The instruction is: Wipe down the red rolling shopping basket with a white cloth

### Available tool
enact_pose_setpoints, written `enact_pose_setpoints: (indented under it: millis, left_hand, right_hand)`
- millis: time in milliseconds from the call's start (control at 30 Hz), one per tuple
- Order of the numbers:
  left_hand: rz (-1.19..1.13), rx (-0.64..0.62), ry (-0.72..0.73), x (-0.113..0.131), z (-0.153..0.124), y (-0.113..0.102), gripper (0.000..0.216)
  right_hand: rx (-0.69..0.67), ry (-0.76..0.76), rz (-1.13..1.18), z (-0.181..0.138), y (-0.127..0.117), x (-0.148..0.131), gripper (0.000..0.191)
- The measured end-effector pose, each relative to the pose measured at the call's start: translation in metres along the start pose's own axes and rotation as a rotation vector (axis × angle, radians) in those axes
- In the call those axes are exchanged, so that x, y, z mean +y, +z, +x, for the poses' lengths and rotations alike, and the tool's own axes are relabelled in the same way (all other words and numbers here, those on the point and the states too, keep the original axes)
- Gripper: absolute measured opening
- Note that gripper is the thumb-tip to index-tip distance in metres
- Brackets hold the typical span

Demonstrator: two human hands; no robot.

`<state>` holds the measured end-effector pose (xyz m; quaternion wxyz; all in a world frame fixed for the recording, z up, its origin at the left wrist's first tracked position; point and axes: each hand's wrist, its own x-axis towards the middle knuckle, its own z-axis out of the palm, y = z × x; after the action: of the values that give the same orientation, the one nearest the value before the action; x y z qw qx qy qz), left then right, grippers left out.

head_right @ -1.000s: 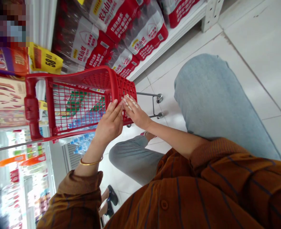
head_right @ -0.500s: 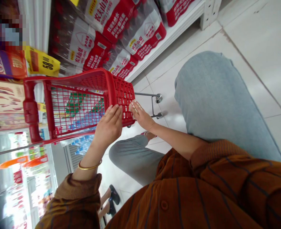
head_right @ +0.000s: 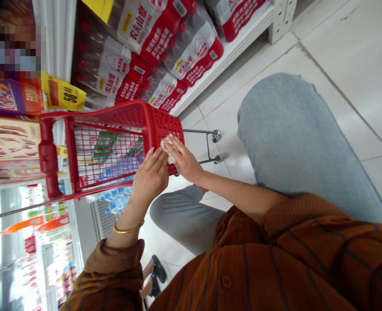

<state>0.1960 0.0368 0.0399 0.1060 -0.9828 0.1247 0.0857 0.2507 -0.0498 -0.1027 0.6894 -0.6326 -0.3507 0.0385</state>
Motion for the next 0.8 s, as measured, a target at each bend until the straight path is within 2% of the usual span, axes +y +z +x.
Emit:
enact_pose_setpoints:
  millis: [100,333,533,800]
  left_hand:
    - [0.02,0.017,0.013,0.0,0.0,0.001,0.045]
    - [0.002,0.003,0.005,0.0,-0.004,0.001,0.046]
    - [0.034,0.011,0.017,0.001,-0.006,0.0,0.045]
    - [0.056,0.018,0.041,0.001,-0.009,0.001,0.043]
  right_hand:
    - [-0.013,-0.046,-0.017,0.006,0.001,-0.005,0.056]
    - [-0.06,-0.032,-0.079,-0.009,0.01,0.017,0.054]
    - [-0.073,0.044,-0.05,-0.025,0.013,0.034,0.053]
    - [-0.088,0.151,-0.071,-0.036,0.016,0.044,0.066]
